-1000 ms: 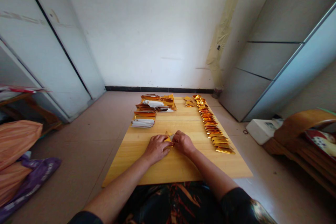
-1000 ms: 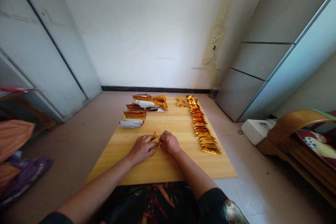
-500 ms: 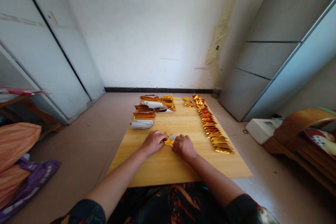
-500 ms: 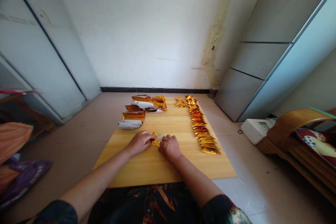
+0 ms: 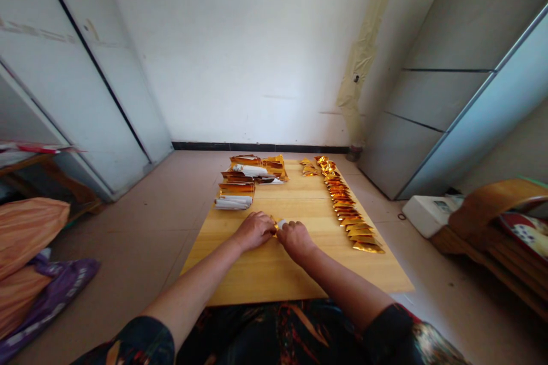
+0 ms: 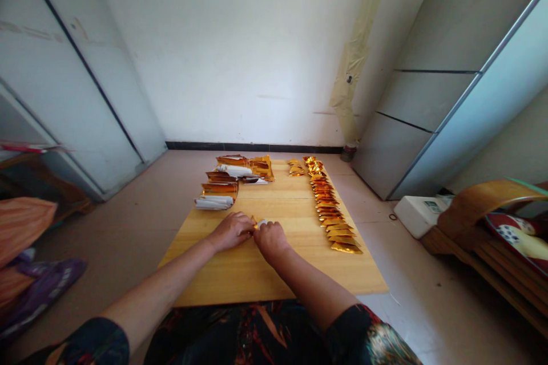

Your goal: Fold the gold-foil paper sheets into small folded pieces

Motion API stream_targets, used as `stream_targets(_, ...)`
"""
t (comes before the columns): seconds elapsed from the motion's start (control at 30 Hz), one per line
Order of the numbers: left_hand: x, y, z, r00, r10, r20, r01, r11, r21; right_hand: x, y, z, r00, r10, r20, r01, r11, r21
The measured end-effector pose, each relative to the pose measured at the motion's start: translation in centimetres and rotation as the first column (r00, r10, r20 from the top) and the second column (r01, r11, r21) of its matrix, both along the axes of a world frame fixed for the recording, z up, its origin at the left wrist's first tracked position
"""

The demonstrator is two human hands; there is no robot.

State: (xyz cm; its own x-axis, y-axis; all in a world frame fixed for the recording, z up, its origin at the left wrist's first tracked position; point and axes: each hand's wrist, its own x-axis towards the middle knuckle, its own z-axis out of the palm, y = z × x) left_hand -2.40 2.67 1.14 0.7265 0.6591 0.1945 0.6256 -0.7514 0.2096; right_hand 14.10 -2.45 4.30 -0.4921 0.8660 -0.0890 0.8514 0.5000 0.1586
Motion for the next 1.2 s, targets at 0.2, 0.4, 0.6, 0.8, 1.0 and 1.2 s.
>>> stream_targets(0.2,0.1,-0.6,-0.5,0.995,0.044,0.086,-0.043,0.999,-0.016,0.3,-0.6,-1.8,0.998,0.030,-0.059,-0.026,0.998,0.064)
stream_targets(0.4,0.0,-0.6,-1.1,0.987,0.023,0.161,-0.018,0.999,-0.030,1.4,-1.8,-4.0,0.984,0.066,-0.165,-0.036,0.984,0.175)
stream_targets(0.6,-0.3,-0.8,-1.1,0.983,-0.031,0.180,0.026,0.999,0.031,2.4,-1.0,-4.5,0.977,0.139,-0.160,-0.109,0.976,0.187)
stream_targets(0.8,0.4,-1.7,-1.0,0.990,-0.019,0.137,0.011,0.998,0.056,4.3,0.4,-3.4,0.976,0.151,-0.156,-0.124,0.978,0.170)
stream_targets(1.0,0.7,-1.5,-1.3,0.988,0.016,0.153,-0.018,1.000,0.007,4.6,1.3,-1.7,0.981,0.137,-0.139,-0.126,0.988,0.086)
stream_targets(1.2,0.2,-0.9,-1.5,0.988,-0.012,0.153,0.013,1.000,-0.009,3.5,1.9,-1.1,0.982,0.185,-0.029,-0.183,0.981,0.060)
